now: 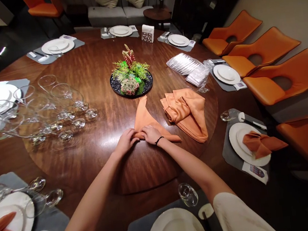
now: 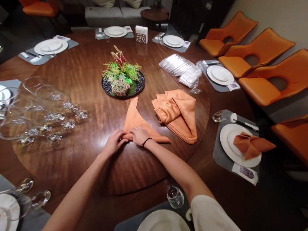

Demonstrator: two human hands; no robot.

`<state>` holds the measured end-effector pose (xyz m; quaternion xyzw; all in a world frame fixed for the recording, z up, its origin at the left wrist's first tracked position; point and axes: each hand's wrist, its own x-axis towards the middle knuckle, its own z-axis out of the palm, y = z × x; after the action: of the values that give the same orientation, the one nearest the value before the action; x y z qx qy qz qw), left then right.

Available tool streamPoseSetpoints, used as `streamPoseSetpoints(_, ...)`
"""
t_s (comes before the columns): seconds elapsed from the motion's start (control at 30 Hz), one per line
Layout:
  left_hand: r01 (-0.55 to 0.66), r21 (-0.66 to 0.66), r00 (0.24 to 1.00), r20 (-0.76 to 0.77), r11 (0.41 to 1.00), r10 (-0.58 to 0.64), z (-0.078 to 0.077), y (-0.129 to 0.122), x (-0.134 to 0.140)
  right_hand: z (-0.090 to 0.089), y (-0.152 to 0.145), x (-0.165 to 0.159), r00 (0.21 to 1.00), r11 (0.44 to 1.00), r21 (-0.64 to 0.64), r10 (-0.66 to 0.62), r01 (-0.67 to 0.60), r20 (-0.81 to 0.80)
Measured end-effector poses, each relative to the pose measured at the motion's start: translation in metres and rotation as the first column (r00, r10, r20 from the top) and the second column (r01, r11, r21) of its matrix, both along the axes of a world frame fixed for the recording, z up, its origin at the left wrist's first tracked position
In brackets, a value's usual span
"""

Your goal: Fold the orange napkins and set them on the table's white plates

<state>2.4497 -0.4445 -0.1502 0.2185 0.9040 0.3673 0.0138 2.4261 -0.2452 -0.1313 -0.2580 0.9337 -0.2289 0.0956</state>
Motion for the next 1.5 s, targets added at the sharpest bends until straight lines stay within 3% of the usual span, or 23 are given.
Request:
streamPoseSetpoints(0.17,-0.095,0.045,0.983,0.161,0.994,0.087,-0.009,0.004,-0.024,0.002,0.004,-0.003,0.983,0.996,0.000,0.084,-0.085,-0.162)
streamPoseSetpoints(0.27,-0.135,0.053,0.966,0.231,0.989,0.120,-0.008,0.005,-0.035,-0.004,0.006,-0.004,0.982,0.996,0.000,0.089,-0.090,-0.165)
streamPoseSetpoints(0.37,-0.149,0.102,0.972,0.200,0.984,0.127,-0.005,0.004,-0.032,-0.011,0.008,-0.009,0.993,0.997,-0.057,0.043,-0.050,-0.112)
streamPoseSetpoints(0.53,-0.162,0.176,0.981,0.138,0.971,0.139,-0.003,0.005,0.015,-0.015,0.014,0.000,0.992,0.976,-0.176,0.124,-0.126,-0.023)
streamPoseSetpoints(0.7,-0.123,0.123,0.990,0.082,0.985,0.114,-0.004,0.012,0.080,-0.012,0.024,0.030,0.953,0.940,-0.241,0.278,-0.243,0.123)
streamPoseSetpoints(0.8,-0.160,0.089,0.986,0.069,0.983,0.154,-0.005,0.016,0.096,-0.004,0.025,0.037,0.939,0.919,-0.269,0.327,-0.289,0.108)
streamPoseSetpoints(0.93,-0.296,-0.014,0.952,0.073,0.955,0.296,-0.011,0.019,0.086,0.012,0.018,0.031,0.941,0.929,-0.155,0.338,-0.336,-0.012)
streamPoseSetpoints(1.07,-0.376,-0.056,0.924,0.059,0.925,0.379,-0.011,0.019,0.069,0.015,0.009,0.019,0.932,0.931,-0.046,0.362,-0.362,-0.009)
streamPoseSetpoints(1.17,-0.343,-0.030,0.940,-0.012,0.939,0.342,-0.006,0.014,0.062,0.011,0.002,0.010,0.938,0.938,0.009,0.348,-0.348,0.003)
streamPoseSetpoints(1.3,-0.222,-0.127,0.975,-0.060,0.967,0.215,-0.003,0.004,0.049,0.010,-0.004,0.001,0.934,0.937,0.054,0.348,-0.345,-0.078)
streamPoseSetpoints(1.5,-0.282,-0.185,0.950,0.082,0.941,0.301,-0.007,-0.005,0.017,0.008,-0.010,-0.007,0.917,0.925,0.088,0.378,-0.369,-0.127)
